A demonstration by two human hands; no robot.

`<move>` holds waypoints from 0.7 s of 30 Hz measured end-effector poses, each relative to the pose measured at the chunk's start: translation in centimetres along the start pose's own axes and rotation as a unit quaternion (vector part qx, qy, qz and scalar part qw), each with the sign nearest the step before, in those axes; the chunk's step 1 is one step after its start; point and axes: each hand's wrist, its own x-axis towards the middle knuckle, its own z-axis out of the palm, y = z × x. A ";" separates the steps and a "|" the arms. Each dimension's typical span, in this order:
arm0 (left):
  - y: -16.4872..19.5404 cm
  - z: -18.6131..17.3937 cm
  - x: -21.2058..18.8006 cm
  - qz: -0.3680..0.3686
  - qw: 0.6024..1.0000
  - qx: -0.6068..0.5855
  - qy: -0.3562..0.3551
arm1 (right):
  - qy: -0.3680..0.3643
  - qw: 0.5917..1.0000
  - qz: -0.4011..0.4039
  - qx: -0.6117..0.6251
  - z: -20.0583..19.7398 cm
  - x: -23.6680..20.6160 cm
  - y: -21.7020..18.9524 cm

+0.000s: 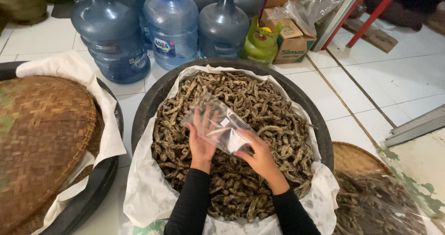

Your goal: The person packs dried sea cucumbers into small clear plastic bags. They pick pieces one at a time from a large basin lined with white paper, place them into a plastic bag held in the other hand, and set filled bags on a woven tray beside the basin.

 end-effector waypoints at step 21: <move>-3.5 -2.4 -0.5 -0.140 0.961 -0.205 0.117 | -0.296 0.951 0.084 0.014 -4.5 4.7 -3.4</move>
